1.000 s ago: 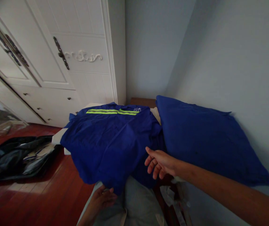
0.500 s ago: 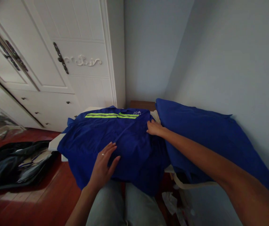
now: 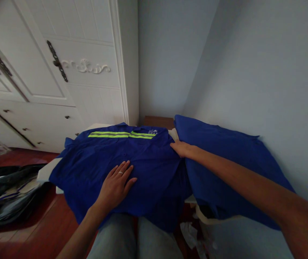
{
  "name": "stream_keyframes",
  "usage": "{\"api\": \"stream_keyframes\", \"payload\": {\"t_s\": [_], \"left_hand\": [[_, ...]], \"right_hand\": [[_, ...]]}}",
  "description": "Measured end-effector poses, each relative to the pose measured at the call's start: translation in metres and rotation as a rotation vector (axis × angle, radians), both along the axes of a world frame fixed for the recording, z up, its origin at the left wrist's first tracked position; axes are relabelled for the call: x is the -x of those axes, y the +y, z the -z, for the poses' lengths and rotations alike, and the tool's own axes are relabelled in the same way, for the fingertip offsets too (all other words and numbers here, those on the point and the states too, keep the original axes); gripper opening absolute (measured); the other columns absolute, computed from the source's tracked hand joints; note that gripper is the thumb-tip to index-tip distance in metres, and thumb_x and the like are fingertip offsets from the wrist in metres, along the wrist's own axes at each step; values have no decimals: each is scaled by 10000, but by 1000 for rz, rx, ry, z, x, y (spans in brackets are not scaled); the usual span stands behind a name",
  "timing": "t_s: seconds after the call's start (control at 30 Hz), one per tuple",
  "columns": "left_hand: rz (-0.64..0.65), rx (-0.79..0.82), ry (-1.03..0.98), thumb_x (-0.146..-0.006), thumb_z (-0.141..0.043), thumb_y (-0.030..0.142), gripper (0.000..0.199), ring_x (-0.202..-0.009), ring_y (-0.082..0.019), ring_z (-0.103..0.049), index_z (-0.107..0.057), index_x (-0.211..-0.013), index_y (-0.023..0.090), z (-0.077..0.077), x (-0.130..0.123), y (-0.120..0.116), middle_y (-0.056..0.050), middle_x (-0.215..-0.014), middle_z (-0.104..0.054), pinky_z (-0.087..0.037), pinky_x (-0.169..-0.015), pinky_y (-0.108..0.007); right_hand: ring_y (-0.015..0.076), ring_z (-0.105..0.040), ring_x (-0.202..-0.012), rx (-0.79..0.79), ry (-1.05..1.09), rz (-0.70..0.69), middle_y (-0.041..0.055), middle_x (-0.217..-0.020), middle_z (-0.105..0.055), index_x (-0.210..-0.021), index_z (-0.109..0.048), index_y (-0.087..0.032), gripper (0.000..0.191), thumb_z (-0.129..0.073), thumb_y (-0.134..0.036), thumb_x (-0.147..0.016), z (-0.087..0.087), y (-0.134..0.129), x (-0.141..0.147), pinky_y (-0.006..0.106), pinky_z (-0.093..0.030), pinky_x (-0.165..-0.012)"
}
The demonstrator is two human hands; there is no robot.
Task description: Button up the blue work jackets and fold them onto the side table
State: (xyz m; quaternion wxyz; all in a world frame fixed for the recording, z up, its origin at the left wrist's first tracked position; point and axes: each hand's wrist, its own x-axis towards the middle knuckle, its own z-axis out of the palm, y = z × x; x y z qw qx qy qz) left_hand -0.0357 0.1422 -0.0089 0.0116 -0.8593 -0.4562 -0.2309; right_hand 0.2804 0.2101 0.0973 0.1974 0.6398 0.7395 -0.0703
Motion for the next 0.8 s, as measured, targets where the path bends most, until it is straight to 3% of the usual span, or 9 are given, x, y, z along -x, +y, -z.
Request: {"api": "stream_keyframes", "payload": {"t_s": [0.13,0.27,0.33,0.43,0.5,0.57,0.67,0.73,0.8], "left_hand": [[30,94,13,-964,-395,546,610,-1422,-289,-360,-510,-1406,142,-4,4,1,-135,-1501,-433,-310,-1167,-503],[67,284,-59,-965,-377,561,611,-1437,-297,-331,-534,-1382,143,-18,8,3,-146,-1505,-428,-270,-1170,-540],[113,394,-178,-961,-402,546,564,-1411,-293,-381,-587,-1328,160,-28,13,6,-140,-1468,-486,-291,-1161,-525],[117,509,-527,-926,-482,525,475,-1241,-267,-571,-666,-1204,186,-42,37,19,-109,-1311,-637,-440,-1057,-427],[-35,465,-809,-898,-517,516,437,-1081,-252,-648,-692,-1112,178,-48,68,39,-96,-1154,-706,-515,-920,-368],[-297,314,-1027,-871,-538,478,403,-1007,-251,-656,-677,-1063,151,-49,111,65,-101,-1040,-717,-527,-816,-332],[-781,183,-1087,-805,-577,293,259,-992,-233,-636,-646,-1005,145,-43,184,105,-95,-990,-694,-497,-831,-313],[-882,237,-1094,-761,-603,233,145,-965,-275,-631,-627,-857,127,-37,226,120,-127,-901,-686,-502,-782,-347],[-870,322,-1125,-738,-636,229,99,-846,-299,-646,-589,-722,143,-30,255,124,-124,-759,-671,-505,-680,-369]], "right_hand": [[293,-618,-1106,-82,-19,-94,200,-1297,-527,-1336,-540,-143,477,-504,-111,-861,-1,3,10,390,-502,-938],[272,-356,-1416,-377,145,-302,156,-1530,-304,-1477,-403,-145,586,-446,-148,-893,25,6,30,405,-348,-1166],[268,-247,-1471,-367,234,-243,158,-1566,-226,-1518,-334,-110,624,-445,-325,-943,47,7,36,415,-282,-1211],[275,-181,-1490,-241,290,-84,168,-1575,-184,-1537,-287,-66,739,-333,-541,-972,80,7,34,450,-227,-1229],[265,-144,-1499,-228,321,-66,145,-1587,-147,-1545,-273,-69,768,-259,-586,-976,94,7,28,455,-178,-1243],[260,-133,-1501,-235,347,-78,131,-1591,-134,-1546,-275,-75,806,-243,-628,-961,102,9,21,453,-158,-1250],[270,-153,-1497,-230,353,-77,121,-1587,-153,-1545,-286,-81,859,-257,-677,-927,108,16,13,457,-179,-1248],[284,-161,-1493,-255,343,-38,129,-1585,-149,-1544,-277,-56,898,-278,-687,-905,110,22,13,460,-189,-1246],[290,-171,-1490,-324,359,-5,136,-1583,-149,-1542,-268,-32,911,-290,-676,-898,106,29,21,455,-183,-1249]]}}
